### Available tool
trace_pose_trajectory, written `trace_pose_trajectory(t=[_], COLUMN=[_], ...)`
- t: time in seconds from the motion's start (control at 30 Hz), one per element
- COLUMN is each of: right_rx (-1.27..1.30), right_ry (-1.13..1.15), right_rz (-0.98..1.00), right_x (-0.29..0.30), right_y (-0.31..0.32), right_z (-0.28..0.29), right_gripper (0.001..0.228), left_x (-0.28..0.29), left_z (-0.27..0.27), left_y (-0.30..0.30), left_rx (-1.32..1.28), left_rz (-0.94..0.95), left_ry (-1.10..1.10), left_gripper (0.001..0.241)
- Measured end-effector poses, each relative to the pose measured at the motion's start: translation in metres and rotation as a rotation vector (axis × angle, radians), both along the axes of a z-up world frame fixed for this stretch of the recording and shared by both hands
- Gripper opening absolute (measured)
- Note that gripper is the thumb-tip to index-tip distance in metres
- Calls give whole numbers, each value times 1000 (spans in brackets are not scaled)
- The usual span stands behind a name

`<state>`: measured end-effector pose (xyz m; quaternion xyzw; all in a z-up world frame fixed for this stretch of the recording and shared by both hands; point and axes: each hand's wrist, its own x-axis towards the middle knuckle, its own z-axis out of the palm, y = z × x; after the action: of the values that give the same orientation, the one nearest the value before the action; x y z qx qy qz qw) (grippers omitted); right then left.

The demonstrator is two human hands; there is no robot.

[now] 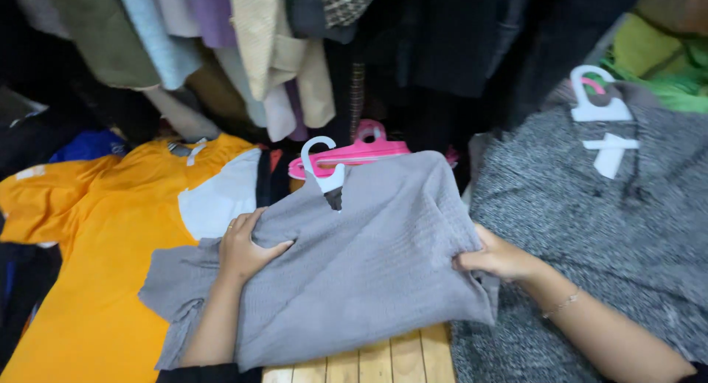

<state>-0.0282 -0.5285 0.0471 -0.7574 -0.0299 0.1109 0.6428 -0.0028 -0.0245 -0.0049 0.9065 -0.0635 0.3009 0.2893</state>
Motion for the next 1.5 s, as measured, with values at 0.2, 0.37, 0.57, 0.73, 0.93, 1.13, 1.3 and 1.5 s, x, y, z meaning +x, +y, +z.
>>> trace_pose_trajectory(t=[0.2, 0.37, 0.57, 0.73, 0.93, 1.13, 1.3, 1.5], right_rx=[-94, -18, 149, 345, 434, 523, 819, 626], right_ry=[-52, 108, 86, -156, -245, -228, -287, -383], right_rz=[101, 123, -328, -513, -693, -764, -788, -962], right_x=[-60, -80, -119, -147, -154, -156, -152, -125], right_y=[-56, -200, -330, -387, -356, -327, -286, -335], right_z=[48, 25, 2, -25, 11, 33, 86, 53], right_gripper=[59, 98, 98, 68, 47, 48, 56, 18], left_x=[15, 16, 25, 32, 54, 83, 105, 146], left_z=[2, 37, 65, 89, 109, 138, 177, 157], left_y=[-68, -167, -286, -365, -438, -479, -505, -509], left_rx=[-28, 28, 7, -17, 64, 129, 96, 121], left_rz=[-179, -317, -403, -472, -514, -449, -416, -374], left_ry=[86, 61, 47, 110, 208, 191, 47, 270], left_gripper=[90, 93, 96, 90, 98, 96, 96, 85])
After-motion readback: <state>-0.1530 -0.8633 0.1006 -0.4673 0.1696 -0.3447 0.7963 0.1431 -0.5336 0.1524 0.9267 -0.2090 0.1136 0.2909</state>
